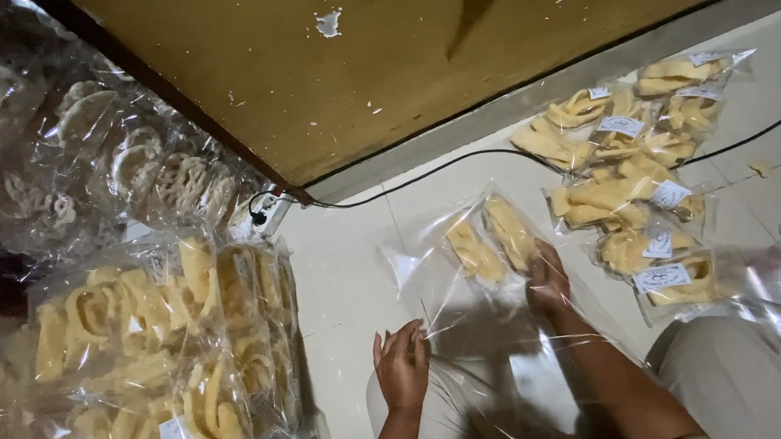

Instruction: The person is manually packing dried food items into clear plastic bags while sitting on the floor.

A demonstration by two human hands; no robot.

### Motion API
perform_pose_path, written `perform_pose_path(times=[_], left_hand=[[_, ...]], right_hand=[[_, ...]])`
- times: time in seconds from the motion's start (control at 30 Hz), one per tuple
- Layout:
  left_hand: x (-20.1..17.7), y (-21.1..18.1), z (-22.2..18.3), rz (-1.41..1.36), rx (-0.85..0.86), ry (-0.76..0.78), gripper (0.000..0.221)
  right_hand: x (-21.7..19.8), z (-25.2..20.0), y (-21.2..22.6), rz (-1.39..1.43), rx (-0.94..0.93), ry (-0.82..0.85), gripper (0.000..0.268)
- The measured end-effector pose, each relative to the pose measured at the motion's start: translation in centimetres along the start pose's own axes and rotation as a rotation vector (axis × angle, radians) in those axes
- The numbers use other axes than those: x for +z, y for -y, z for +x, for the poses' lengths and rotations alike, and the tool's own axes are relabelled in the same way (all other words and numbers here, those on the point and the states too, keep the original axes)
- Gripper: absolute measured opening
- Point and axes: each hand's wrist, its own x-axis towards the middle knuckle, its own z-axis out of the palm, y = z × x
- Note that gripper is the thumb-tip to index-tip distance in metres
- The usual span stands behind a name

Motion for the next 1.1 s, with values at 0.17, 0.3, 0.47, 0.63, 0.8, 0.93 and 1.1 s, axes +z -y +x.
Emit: perform_pose_path(times=[0.17, 0.3, 0.47, 0.63, 0.8, 0.93, 1.1], left_hand=[[0.1, 0.0, -0.1, -0.022, -0.008, -0.013, 0.022], [0.0, 0.1, 0.0, -0.043, -0.016, 0.0, 0.023], [-0.1, -0.1, -0.1, -0.009, -0.04, 0.013, 0.022], [0.2, 0.2, 0.0, -0.006, -0.02, 0.004, 0.024], [0.1, 0.3, -0.2, -0.05, 0.019, -0.043, 0.024], [0.3, 0.4, -0.1, -0.025, 0.037, -0.053, 0.023], [0.6, 0.7, 0.0, -0.022, 0.041, -0.06, 0.022]], right_hand=[[2.8, 1.7, -6.1, 0.087, -0.082, -0.217, 0.035], [1.4, 0.1, -2.6, 0.112, -0.276, -0.271, 0.053], [2.6, -1.7, -8.7, -0.487, -0.578, -0.4, 0.059], [1.8, -6.7, -2.1, 0.715, -0.616, 0.056, 0.039], [1.8, -4.9, 3.6, -0.387, -1.022, -0.125, 0.032], [3.9, -2.7, 2.1, -0.309, -0.824, -0.028, 0.063], [1.6, -3.2, 5.7, -0.07, 0.063, 0.326, 0.083]])
